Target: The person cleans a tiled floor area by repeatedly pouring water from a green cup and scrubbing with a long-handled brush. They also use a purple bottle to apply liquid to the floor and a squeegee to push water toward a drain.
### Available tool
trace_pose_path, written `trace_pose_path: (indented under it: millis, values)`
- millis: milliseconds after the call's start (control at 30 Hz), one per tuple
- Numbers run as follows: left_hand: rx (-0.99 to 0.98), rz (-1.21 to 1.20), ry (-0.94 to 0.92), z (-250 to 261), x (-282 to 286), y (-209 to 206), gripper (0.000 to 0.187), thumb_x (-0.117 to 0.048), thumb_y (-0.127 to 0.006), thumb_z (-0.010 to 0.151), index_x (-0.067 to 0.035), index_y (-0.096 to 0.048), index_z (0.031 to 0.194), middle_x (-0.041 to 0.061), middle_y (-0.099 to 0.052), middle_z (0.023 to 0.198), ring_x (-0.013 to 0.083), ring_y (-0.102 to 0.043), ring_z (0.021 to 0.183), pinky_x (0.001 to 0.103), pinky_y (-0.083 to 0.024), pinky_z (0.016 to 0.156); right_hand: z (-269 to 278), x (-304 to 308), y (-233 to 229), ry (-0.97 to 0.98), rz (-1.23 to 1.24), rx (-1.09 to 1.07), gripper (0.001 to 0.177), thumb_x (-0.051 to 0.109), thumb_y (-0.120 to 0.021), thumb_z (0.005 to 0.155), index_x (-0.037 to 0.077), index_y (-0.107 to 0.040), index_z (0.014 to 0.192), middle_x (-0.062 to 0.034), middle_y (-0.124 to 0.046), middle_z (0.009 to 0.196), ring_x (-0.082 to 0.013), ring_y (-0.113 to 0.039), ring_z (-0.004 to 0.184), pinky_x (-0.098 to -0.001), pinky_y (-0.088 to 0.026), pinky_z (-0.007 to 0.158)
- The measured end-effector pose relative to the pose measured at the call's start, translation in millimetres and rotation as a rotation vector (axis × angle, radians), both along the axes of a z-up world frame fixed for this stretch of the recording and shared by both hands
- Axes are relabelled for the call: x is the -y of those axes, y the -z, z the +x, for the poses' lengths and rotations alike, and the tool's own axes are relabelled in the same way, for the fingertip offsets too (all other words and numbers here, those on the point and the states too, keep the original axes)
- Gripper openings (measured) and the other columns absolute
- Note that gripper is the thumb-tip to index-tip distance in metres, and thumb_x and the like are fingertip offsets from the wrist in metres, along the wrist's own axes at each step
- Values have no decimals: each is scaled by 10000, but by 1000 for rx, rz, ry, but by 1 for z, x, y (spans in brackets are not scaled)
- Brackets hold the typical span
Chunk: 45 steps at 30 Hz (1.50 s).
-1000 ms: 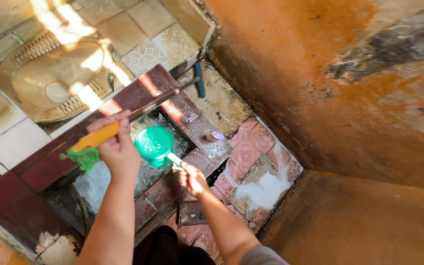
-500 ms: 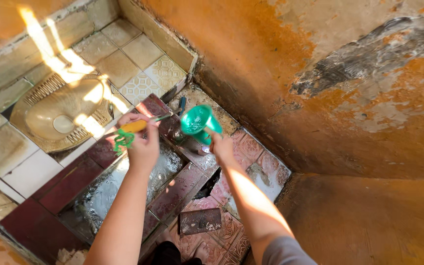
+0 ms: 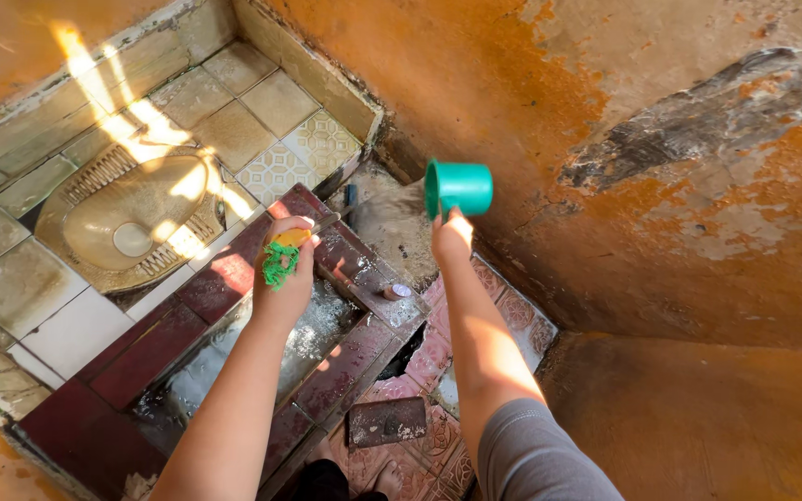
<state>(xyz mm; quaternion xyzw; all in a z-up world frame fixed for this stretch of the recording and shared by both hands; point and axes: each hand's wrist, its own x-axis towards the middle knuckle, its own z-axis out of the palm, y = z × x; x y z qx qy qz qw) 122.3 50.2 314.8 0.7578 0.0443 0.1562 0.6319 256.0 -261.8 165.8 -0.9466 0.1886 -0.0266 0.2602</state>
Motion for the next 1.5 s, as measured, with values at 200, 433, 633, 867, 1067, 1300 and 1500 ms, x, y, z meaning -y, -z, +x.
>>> trace_pose_path:
  millis: [200,433,633,867,1067,1300,1500]
  values:
    - [128,121,-3,-8,-6,0,160,16,-616,994,-42,-589,1142,95,-646,1137,222,-651,1047,345,-527,889,-5,-8,-21,-126,-155,16,371,201,-593,983,91,-552,1335,-229,-645,1056,-424,-660,946,-520,-536,781]
    - [-18,-87,-116,-33,-8,21,168,8,-640,975,-45,-565,1115,63,-658,1165,168,-647,1114,304,-525,890,-29,2,28,-223,-263,273,490,224,-649,935,97,-530,1392,-235,-660,1001,-406,-661,868,-503,-530,718]
    - [173,-286,-148,-65,12,42,203,102,-566,1021,-21,-499,1168,113,-573,1250,225,-606,1277,311,-504,1098,-88,-17,59,-102,697,-9,476,283,-681,977,1,-582,1348,-99,-661,780,-187,-611,651,-379,-482,582]
    - [221,-221,-157,-106,36,57,200,109,-561,1022,-20,-486,1154,121,-582,1233,235,-599,1265,318,-490,1112,-171,-33,61,-373,437,-325,442,308,-678,954,1,-680,1272,-126,-716,781,-185,-675,665,-351,-517,615]
    - [128,-259,-200,-139,35,110,197,82,-550,1014,-15,-482,1173,132,-595,1254,217,-603,1248,310,-481,1101,-203,-43,98,-655,381,-357,433,262,-652,958,-7,-638,1296,-267,-723,941,-366,-701,872,-429,-554,782]
    - [91,-412,-257,-180,30,184,215,77,-543,1018,-33,-463,1185,138,-589,1292,188,-597,1204,282,-490,1026,-214,-79,165,-829,88,-285,505,203,-672,919,30,-562,1380,-277,-636,1215,-431,-645,1103,-486,-524,940]
    - [77,-349,-244,-182,16,213,203,80,-565,1002,-36,-495,1153,153,-615,1289,219,-607,1261,319,-484,1102,-210,-113,235,-1038,-405,-351,769,336,-717,880,-14,-392,1484,-238,-601,1253,-370,-655,1104,-445,-552,892]
